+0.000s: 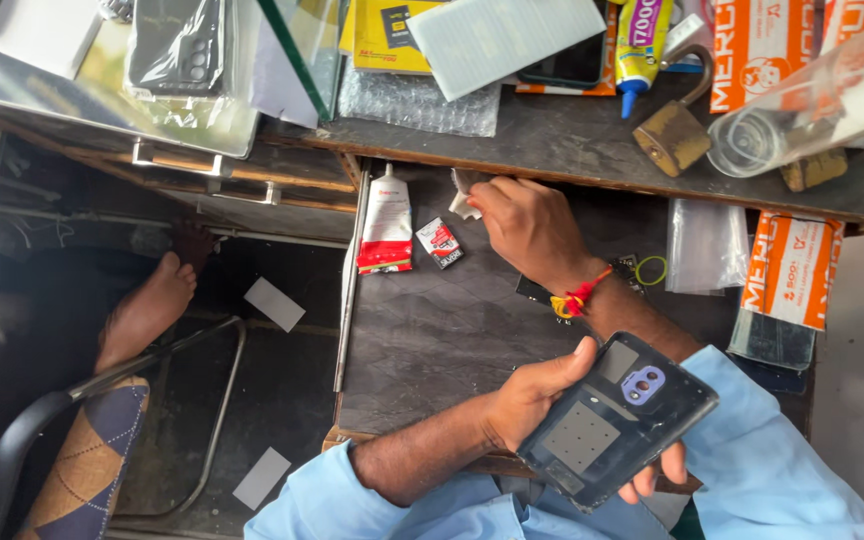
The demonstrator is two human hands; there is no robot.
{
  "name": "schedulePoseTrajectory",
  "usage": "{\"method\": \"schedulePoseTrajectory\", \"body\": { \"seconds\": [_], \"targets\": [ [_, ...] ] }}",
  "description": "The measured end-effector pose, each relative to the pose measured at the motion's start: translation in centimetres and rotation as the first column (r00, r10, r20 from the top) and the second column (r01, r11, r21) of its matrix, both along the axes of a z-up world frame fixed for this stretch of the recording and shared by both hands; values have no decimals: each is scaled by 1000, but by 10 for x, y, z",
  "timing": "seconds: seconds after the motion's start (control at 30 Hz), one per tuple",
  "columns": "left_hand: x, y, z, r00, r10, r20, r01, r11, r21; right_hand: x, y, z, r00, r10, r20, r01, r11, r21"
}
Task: The person cleans and reassembles a mobile phone by wiping the interior and back panel with a cloth and pressing the components together by hand.
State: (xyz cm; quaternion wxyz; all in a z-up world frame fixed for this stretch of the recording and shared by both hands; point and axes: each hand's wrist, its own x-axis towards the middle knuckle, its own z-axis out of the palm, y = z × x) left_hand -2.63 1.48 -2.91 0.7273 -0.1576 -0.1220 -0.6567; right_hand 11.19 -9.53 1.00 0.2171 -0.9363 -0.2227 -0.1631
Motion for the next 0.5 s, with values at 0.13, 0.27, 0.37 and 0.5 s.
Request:
{"method": "schedulePoseTrajectory", "body": {
  "seconds": [0.13, 0.27, 0.37, 0.5],
  "targets": [
    [-3, -2, 0, 997, 4, -76, -6, 1000, -26, -6, -3, 5, 998, -18, -60, 23, 995, 97],
    [-4, -4, 0, 996, -16, -93, 15, 1000, -18, -5, -5, 8, 960, -98, -263, 160, 961, 226],
    [-3, -4, 0, 993, -12, -117, 7, 999, -38, -4, -9, 11, 897, -7, -441, 204, 893, 401],
    [-4, -5, -2, 990, -2, -140, -6, 998, -58, -5, -11, 14, 942, 112, -318, 17, 927, 376]
  ]
}}
